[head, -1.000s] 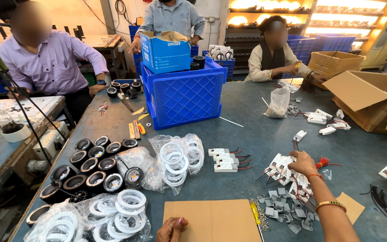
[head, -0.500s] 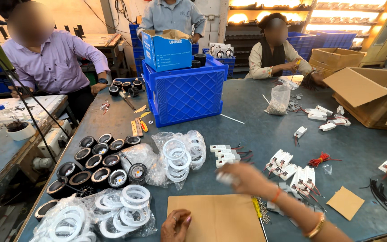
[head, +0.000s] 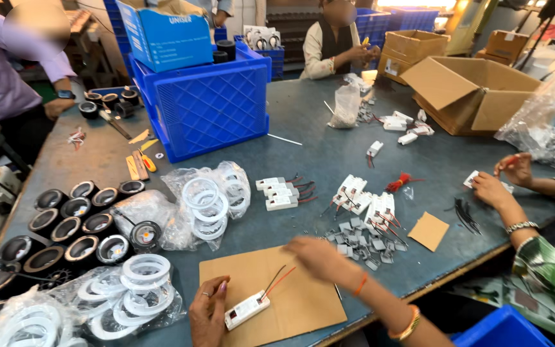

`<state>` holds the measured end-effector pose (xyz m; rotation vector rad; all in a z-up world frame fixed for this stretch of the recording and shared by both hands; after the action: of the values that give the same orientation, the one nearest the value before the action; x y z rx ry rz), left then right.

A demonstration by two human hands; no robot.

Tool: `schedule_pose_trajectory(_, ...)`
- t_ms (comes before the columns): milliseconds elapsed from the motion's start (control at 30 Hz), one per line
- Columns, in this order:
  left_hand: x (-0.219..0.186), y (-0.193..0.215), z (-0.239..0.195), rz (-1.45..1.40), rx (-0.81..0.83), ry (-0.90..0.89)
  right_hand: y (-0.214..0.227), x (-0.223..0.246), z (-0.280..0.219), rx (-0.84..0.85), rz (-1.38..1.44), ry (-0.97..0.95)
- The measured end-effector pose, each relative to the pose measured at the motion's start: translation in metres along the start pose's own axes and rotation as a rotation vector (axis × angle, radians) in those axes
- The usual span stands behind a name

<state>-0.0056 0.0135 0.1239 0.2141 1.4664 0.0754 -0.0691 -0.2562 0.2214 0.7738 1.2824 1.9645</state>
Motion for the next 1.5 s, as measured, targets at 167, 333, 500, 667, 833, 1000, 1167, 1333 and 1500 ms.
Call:
schedule_pose_trajectory(167,-0.009,-0.012,-0.017,0.330,0.000,-0.181,0.025,-0.068,-0.073,0.144,-0.114,-0.413)
schedule_pose_trajectory(333,-0.001,-0.011,-0.038,0.403,-0.020,-0.419,0.017,-0.075,-0.093,0.150,-0.114,-0.363)
schedule_pose_trajectory(500,0.008,-0.008,-0.048,0.422,0.002,-0.317,0.029,-0.070,-0.090,0.068,-0.136,-0.396)
schedule_pose_trajectory(667,-0.007,-0.004,-0.049,0.436,0.072,-0.246,0.060,-0.033,-0.072,-0.074,-0.129,-0.388)
schedule_pose_trajectory(833,-0.045,0.000,-0.041,0.479,-0.023,-0.231,0.053,0.000,-0.056,-0.097,0.006,-0.263)
schedule_pose_trajectory(1000,-0.072,-0.013,-0.045,0.564,-0.206,-0.064,0.016,0.010,-0.053,-0.019,0.054,-0.206)
schedule_pose_trajectory(1167,-0.063,-0.036,-0.045,0.685,0.006,0.134,-0.017,0.015,-0.052,0.172,0.110,-0.217)
schedule_pose_trajectory(1333,-0.050,-0.042,-0.044,0.548,0.264,-0.269,-0.030,0.010,-0.057,0.209,0.133,-0.216)
schedule_pose_trajectory(1500,-0.042,-0.031,-0.051,0.558,0.239,-0.219,-0.030,0.011,-0.054,0.203,0.112,-0.186)
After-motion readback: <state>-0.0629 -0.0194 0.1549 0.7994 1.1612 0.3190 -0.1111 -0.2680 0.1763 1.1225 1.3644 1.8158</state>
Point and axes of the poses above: each hand's wrist, its own z-axis towards the middle knuckle, its own y-axis out of the back of the hand, x = y × z, the point moved 5 cm from there along z, towards the middle knuckle, and after that the axes turned 15 degrees about y, right-handed, at the moved point
